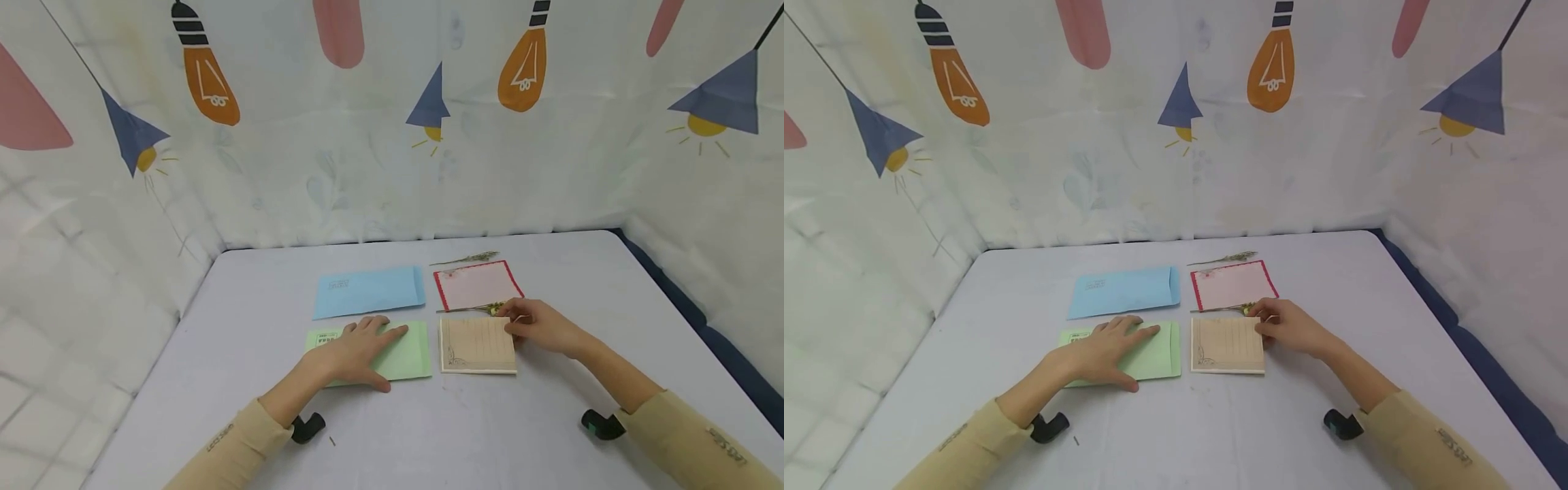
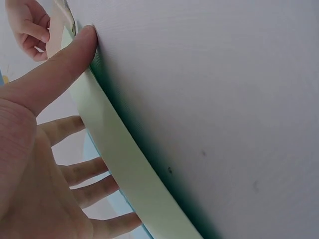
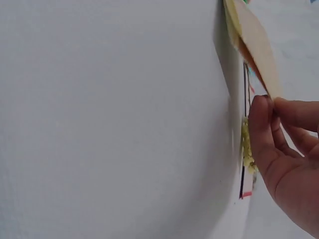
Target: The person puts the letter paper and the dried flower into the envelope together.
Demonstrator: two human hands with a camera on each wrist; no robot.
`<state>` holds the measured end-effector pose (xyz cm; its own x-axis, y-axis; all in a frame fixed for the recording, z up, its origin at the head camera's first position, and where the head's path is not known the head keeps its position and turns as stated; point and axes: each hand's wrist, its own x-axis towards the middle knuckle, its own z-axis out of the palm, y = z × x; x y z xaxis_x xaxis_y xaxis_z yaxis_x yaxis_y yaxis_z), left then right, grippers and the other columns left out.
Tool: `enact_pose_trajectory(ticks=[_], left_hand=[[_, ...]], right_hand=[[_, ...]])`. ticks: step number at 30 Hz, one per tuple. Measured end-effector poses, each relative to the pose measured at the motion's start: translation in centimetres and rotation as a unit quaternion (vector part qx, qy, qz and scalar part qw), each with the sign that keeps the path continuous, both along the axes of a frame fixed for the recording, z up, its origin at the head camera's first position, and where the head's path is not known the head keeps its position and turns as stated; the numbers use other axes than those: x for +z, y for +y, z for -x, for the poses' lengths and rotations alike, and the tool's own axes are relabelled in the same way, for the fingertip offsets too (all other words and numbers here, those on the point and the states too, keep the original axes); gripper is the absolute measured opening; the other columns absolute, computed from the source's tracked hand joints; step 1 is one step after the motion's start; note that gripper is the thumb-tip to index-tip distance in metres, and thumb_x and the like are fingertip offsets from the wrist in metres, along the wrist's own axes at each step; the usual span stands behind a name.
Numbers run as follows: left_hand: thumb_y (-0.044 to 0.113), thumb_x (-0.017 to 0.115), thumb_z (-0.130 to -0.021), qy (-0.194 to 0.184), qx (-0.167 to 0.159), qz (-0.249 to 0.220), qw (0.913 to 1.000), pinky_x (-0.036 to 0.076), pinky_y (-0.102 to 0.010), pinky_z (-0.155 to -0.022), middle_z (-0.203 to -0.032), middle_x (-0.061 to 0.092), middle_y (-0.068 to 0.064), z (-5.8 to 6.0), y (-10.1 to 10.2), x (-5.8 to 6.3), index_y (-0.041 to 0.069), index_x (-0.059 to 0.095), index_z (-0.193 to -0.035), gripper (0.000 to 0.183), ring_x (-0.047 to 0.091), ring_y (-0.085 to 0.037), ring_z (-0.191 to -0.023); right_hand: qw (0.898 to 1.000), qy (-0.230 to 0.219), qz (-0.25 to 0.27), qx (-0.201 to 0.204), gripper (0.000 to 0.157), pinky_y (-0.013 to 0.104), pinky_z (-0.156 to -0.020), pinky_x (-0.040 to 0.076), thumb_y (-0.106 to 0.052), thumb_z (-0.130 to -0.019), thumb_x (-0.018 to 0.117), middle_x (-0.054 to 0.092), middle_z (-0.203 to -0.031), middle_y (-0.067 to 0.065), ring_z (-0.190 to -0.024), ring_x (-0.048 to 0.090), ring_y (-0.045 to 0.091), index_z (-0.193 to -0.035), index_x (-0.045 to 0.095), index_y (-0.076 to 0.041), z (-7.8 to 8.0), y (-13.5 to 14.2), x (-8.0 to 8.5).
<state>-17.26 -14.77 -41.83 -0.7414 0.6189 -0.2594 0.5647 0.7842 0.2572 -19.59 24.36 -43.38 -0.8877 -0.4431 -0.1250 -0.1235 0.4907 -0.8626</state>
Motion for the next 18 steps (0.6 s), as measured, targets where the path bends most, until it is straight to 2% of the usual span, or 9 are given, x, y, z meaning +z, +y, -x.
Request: enact_pose_trajectory(ticks=[4, 8, 13, 18], left_hand=[[0.05, 0.087, -0.08, 0.004, 0.0, 0.0, 1.0, 0.028, -0.061, -0.113, -0.159, 0.031, -0.014, 0.0, 0.0, 0.0, 0.025, 0.033, -0.163, 0.102, 0.027, -0.034, -0.147], [0.05, 0.087, -0.08, 0.005, -0.003, 0.001, 1.0, 0.028, -0.06, -0.113, -0.159, 0.031, -0.014, 0.0, 0.0, 0.0, 0.025, 0.032, -0.163, 0.102, 0.028, -0.034, -0.146], [0.05, 0.087, -0.08, 0.004, -0.006, -0.001, 1.0, 0.03, -0.061, -0.112, -0.159, 0.031, -0.014, 0.1, 0.0, -0.1, 0.024, 0.033, -0.163, 0.102, 0.028, -0.034, -0.146], [0.05, 0.088, -0.079, 0.004, -0.008, -0.004, 1.0, 0.03, -0.062, -0.111, -0.158, 0.032, -0.015, 0.0, 0.0, -0.1, 0.023, 0.032, -0.163, 0.103, 0.029, -0.035, -0.145]], right_hand=[[0.998, -0.034, 0.041, -0.026, 0.027, 0.035, -0.077, 0.059, -0.004, -0.101, 0.063, 0.061, -0.11, 0.018, -0.086, 0.066, 0.026, -0.125, 0.057, 0.006, 0.4, 0.0, 0.4], [0.997, -0.043, 0.061, -0.034, 0.03, 0.035, -0.08, 0.06, -0.005, -0.101, 0.064, 0.061, -0.114, 0.02, -0.092, 0.066, 0.025, -0.127, 0.057, 0.006, 0.6, -0.5, 0.4], [0.996, -0.051, 0.071, -0.027, 0.03, 0.034, -0.079, 0.06, -0.004, -0.1, 0.065, 0.061, -0.109, 0.019, -0.087, 0.067, 0.027, -0.126, 0.057, 0.006, 0.9, -1.5, -0.2], [0.997, -0.052, 0.053, -0.024, 0.029, 0.034, -0.078, 0.059, -0.004, -0.099, 0.066, 0.061, -0.104, 0.017, -0.084, 0.066, 0.028, -0.125, 0.056, 0.005, 1.0, -2.3, -0.3]])
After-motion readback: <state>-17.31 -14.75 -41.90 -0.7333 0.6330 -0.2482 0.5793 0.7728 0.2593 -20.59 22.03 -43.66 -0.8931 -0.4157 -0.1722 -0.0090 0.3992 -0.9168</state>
